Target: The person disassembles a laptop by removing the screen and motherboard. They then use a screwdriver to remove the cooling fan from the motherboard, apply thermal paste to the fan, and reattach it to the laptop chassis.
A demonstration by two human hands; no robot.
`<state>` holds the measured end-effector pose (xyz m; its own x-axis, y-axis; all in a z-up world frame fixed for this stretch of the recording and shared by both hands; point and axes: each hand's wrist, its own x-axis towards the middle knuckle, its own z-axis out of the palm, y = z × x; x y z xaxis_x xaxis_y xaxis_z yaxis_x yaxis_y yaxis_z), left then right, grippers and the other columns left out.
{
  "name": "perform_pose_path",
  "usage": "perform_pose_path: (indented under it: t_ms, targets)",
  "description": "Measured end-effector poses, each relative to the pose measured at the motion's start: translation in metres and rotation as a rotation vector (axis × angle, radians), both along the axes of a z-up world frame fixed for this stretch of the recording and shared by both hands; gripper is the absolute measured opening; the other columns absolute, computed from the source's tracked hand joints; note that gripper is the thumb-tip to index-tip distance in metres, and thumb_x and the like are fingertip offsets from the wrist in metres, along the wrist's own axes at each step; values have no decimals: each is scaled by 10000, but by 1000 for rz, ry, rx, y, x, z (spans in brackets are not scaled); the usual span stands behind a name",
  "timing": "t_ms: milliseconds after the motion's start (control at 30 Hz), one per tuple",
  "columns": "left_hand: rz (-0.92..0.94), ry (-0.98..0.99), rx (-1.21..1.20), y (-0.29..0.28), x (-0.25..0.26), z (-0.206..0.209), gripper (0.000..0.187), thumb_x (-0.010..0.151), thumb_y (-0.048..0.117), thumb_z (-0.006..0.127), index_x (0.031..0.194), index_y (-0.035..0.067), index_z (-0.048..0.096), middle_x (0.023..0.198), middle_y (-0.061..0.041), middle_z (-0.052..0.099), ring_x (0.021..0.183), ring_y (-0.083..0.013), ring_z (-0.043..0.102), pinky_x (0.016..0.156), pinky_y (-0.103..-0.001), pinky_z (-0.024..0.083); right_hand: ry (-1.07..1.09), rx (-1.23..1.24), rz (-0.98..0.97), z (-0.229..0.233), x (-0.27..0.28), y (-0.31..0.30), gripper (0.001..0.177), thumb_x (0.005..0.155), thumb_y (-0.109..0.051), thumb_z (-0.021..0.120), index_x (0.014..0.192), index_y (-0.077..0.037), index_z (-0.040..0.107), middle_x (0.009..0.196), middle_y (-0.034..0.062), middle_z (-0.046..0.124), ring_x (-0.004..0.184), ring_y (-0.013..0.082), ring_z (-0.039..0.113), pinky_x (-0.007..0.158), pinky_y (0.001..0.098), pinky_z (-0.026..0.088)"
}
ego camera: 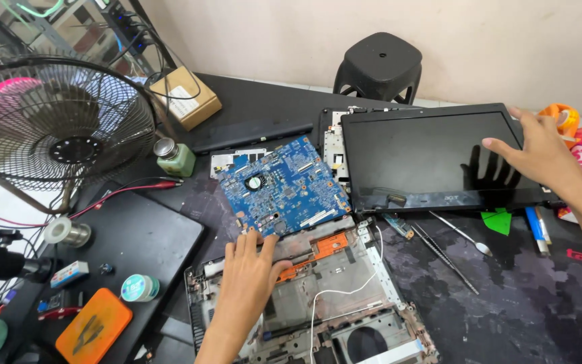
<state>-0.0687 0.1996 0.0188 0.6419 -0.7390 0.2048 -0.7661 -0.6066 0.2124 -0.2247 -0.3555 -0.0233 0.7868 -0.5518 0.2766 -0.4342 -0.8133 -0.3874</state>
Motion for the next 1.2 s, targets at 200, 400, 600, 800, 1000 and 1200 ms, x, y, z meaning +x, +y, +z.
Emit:
perform_pose_path:
  t_ms: [200, 400, 600, 800, 1000, 1200]
  targets:
    - [-102, -56, -168, 5, 4, -2, 616, 770, 396, 790, 1170, -39, 615, 1069, -178, 578, 1004, -351, 520, 865, -462, 402, 155, -80, 28, -4, 5, 2, 847, 888, -573, 748, 1507, -28, 554, 1274, 382, 576, 1283, 479, 526, 1065, 507, 466]
    - [-118, 17, -172, 18, 2, -3, 608, 768, 359, 817, 1183, -28, 599, 1078, -159, 586, 1033, -341, 528, 871, -467, 391, -73, -190, 112, 45, -10, 124, 513, 1013, -400, 734, 1377, -52, 637, 1241, 269, 596, 1197, 383, 570, 1040, 455, 495]
    - [-134, 76, -117, 23, -7, 0, 573, 781, 332, 827, 1152, -26, 578, 1051, -158, 571, 1007, -340, 526, 865, -451, 400, -215, -114, 741, 97, -32, 308, 175, 884, -185, 715, 1050, -140, 745, 1065, 37, 716, 1003, 257, 641, 889, 384, 511]
    - [-128, 118, -154, 26, -11, -3, 581, 764, 314, 838, 1158, -20, 573, 1031, -162, 580, 958, -358, 553, 817, -442, 425, -108, -148, 1158, 55, -15, 384, 282, 954, -243, 701, 1166, -60, 667, 1058, 65, 628, 1036, 232, 627, 1004, 474, 440]
    - [-18, 266, -130, 42, -21, 6, 585, 721, 327, 873, 1138, 38, 580, 1045, -145, 607, 919, -403, 590, 788, -478, 480, 68, -273, 1265, 37, -14, 408, 181, 889, -166, 638, 1027, -52, 612, 1006, 83, 589, 1063, 270, 613, 1039, 477, 416]
    - [71, 500, -136, 49, -26, 9, 635, 726, 346, 863, 1243, 105, 584, 1103, -118, 593, 839, -366, 713, 709, -482, 549, 21, -290, 1332, 41, -17, 419, 167, 896, -182, 605, 1022, -73, 598, 1018, 92, 574, 1047, 269, 610, 1023, 465, 429]
